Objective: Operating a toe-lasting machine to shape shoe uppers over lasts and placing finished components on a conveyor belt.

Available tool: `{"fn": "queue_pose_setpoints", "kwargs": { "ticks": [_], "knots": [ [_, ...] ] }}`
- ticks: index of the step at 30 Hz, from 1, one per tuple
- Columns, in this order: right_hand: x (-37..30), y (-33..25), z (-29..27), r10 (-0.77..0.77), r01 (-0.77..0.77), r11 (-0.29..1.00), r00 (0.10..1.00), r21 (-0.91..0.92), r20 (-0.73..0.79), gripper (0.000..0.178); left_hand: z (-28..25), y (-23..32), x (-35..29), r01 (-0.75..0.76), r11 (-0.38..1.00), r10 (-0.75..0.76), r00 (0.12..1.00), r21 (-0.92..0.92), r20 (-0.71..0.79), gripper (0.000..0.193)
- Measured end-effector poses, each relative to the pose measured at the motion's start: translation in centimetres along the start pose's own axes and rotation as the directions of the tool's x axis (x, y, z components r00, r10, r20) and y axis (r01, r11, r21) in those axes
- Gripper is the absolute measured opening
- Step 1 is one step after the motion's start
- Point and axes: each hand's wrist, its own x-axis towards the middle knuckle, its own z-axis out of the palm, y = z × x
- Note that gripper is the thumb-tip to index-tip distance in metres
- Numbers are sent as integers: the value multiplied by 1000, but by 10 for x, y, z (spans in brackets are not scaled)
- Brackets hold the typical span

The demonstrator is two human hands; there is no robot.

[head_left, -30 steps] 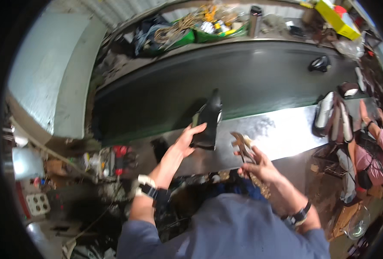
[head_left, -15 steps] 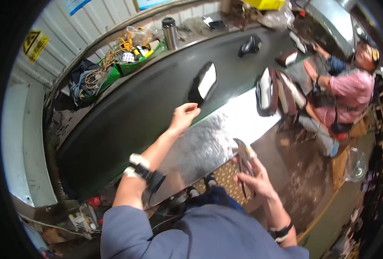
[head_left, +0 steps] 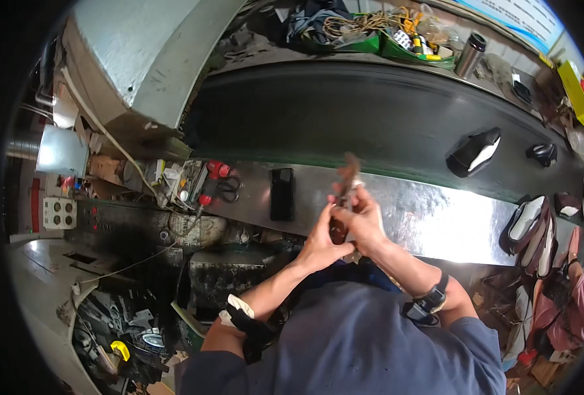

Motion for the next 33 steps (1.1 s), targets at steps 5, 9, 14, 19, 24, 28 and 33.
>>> {"fn": "queue_pose_setpoints", "kwargs": {
  "ticks": [5, 9, 14, 19, 24, 28, 33],
  "knots": [
    [19, 31, 49, 312, -256, 929, 930, -269, 192, 91, -56, -61, -18, 45, 985, -98, 938, -166, -331, 62],
    [47, 47, -3, 199, -37, 855, 944, -518, 262, 82, -126, -109, 1, 211, 975, -149, 846, 64, -513, 62],
    [24, 88, -116, 87, -54, 655, 996, -754, 5, 66, -193, -194, 25, 179, 983, -177, 832, -48, -525, 67],
    [-51, 35, -121, 112, -257, 728, 959, -635, -260, 71, -230, -227, 13, 363, 765, 23, 811, 532, -585, 60],
    [-99, 60, -144, -8, -262, 734, 919, -627, -394, 55, -146, -106, 35, -52, 999, 53, 988, 13, -145, 52],
    [-90, 75, -139, -88, -145, 675, 958, -723, -274, 49, -80, -28, -5, 116, 934, 116, 798, -339, 591, 46],
    [-82, 66, -143, -210, -67, 568, 952, -820, -224, 45, -69, -17, -15, 167, 979, -6, 585, -114, 811, 56]
  ]
}}
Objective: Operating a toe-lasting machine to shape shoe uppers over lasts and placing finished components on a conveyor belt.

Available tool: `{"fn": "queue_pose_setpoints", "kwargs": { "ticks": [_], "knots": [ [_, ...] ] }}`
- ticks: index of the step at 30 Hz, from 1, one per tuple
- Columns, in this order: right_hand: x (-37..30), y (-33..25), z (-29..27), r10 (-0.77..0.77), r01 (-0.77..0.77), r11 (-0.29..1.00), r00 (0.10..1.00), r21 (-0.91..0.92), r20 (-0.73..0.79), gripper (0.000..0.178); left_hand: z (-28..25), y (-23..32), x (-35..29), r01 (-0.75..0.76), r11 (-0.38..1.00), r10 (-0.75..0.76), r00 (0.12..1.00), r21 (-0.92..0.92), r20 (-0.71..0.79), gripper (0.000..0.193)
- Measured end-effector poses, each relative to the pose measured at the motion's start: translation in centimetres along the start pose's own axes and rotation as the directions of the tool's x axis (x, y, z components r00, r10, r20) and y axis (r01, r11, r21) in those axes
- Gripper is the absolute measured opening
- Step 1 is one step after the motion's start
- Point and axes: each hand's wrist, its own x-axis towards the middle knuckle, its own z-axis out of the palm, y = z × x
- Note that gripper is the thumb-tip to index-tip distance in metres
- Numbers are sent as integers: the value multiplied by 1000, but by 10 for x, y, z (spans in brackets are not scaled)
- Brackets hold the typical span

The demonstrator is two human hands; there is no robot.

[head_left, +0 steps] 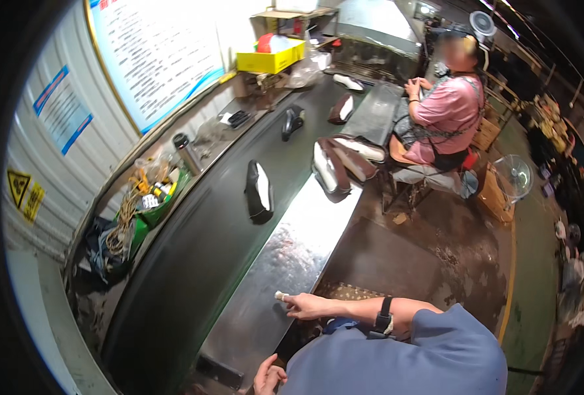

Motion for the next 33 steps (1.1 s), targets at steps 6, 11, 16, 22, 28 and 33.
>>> {"fn": "queue_pose_setpoints", "kwargs": {
  "ticks": [6, 11, 16, 22, 28, 33],
  "knots": [
    [11, 21, -25, -86, 56, 948, 993, -313, -84, 59, 10, -4, 12, -126, 990, 123, 991, -70, -47, 55],
    [21, 44, -34, -151, 62, 804, 983, -592, -103, 88, -2, -15, 9, -41, 999, 42, 999, -35, 34, 59],
    [31, 38, -39, -54, 28, 793, 998, -609, -24, 108, 8, -19, -3, -70, 998, 70, 996, 7, -49, 59],
    [40, 40, -36, -16, 16, 760, 1000, -650, 7, 121, 12, -27, -13, -103, 995, 103, 987, 7, -123, 60],
    [45, 31, -39, 12, 56, 704, 996, -708, 90, 127, 14, -21, -27, -86, 996, 83, 989, -19, -123, 59],
    [51, 42, -36, 16, 41, 709, 997, -704, 75, 130, 7, -27, -32, -69, 997, 71, 994, 29, -79, 60]
  ]
}}
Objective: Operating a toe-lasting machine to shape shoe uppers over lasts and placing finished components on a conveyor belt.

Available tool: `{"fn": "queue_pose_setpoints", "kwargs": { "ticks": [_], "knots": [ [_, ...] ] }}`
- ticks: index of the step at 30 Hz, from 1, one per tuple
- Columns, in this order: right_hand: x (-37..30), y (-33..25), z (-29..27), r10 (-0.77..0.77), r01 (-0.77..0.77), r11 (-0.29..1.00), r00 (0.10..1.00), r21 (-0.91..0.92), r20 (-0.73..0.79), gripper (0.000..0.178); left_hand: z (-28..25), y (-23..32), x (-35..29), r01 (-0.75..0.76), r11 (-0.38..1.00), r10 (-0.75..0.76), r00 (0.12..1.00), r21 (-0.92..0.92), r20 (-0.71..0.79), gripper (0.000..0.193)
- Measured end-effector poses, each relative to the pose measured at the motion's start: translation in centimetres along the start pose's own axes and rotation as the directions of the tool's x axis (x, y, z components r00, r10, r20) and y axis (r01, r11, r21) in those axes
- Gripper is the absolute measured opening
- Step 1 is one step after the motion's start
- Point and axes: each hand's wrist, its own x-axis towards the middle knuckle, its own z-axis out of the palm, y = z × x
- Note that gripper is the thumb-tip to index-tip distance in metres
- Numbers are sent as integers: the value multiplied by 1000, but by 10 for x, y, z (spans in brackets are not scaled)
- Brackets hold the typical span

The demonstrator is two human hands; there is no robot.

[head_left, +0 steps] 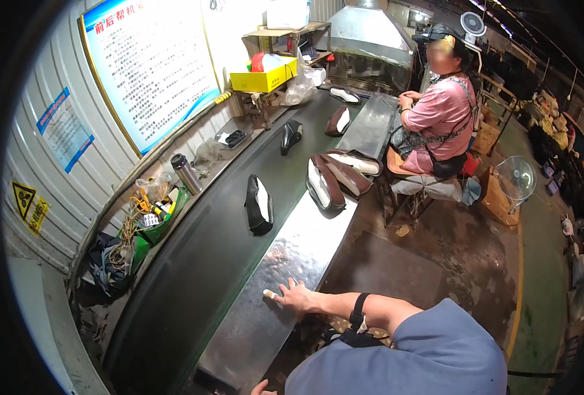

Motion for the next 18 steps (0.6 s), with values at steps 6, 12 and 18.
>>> {"fn": "queue_pose_setpoints", "kwargs": {
  "ticks": [6, 12, 18],
  "knots": [
    [-2, -3, 1, -4, 3, 1000, 1000, -25, -30, 130, 1, -6, 2, -54, 998, 54, 999, -43, 2, 64],
    [2, 1, 4, -9, 8, 1000, 1000, -27, -28, 135, 8, -3, 7, -69, 998, 69, 998, 1, -10, 64],
    [-4, -2, -11, 33, -33, 999, 999, -1, 14, 142, 15, 11, 14, -72, 997, 72, 997, -2, -25, 64]
  ]
}}
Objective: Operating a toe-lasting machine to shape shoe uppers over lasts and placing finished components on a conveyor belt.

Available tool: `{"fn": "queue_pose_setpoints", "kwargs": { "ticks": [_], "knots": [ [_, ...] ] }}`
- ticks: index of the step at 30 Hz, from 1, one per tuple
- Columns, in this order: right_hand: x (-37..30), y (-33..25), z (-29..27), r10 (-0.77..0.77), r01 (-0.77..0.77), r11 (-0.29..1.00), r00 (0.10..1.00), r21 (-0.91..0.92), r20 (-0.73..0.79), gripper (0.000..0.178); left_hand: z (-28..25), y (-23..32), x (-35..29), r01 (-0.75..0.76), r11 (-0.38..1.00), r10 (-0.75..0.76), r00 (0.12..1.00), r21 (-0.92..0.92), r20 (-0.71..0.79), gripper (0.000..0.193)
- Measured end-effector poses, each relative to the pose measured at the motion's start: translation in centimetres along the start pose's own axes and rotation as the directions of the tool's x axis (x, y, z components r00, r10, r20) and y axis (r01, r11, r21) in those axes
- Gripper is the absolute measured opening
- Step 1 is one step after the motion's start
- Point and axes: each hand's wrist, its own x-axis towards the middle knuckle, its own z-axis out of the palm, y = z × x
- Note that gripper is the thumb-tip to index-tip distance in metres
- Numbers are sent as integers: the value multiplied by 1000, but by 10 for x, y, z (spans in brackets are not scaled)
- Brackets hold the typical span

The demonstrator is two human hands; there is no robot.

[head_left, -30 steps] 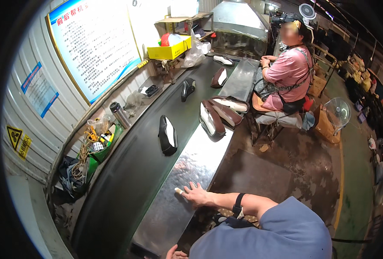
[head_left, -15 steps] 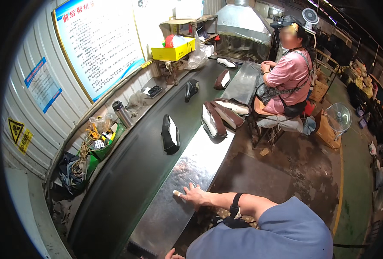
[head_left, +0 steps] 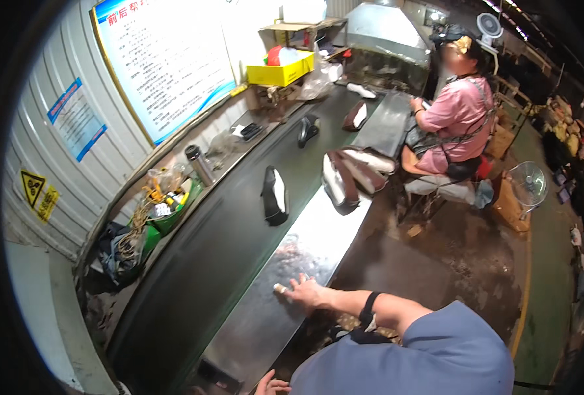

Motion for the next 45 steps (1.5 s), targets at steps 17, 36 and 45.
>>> {"fn": "queue_pose_setpoints", "kwargs": {
  "ticks": [17, 36, 45],
  "knots": [
    [1, 0, 7, -17, 17, 1000, 999, 16, -29, 131, -19, -32, -10, 45, 998, -43, 997, -37, 60, 61],
    [3, -1, 3, -23, 23, 1000, 999, 19, 33, 132, 1, -10, 1, -28, 996, 23, 998, -87, -57, 59],
    [4, 2, 7, -30, 30, 1000, 999, -1, -22, 130, -7, -18, 1, -44, 996, 41, 999, -82, -35, 56]
  ]
}}
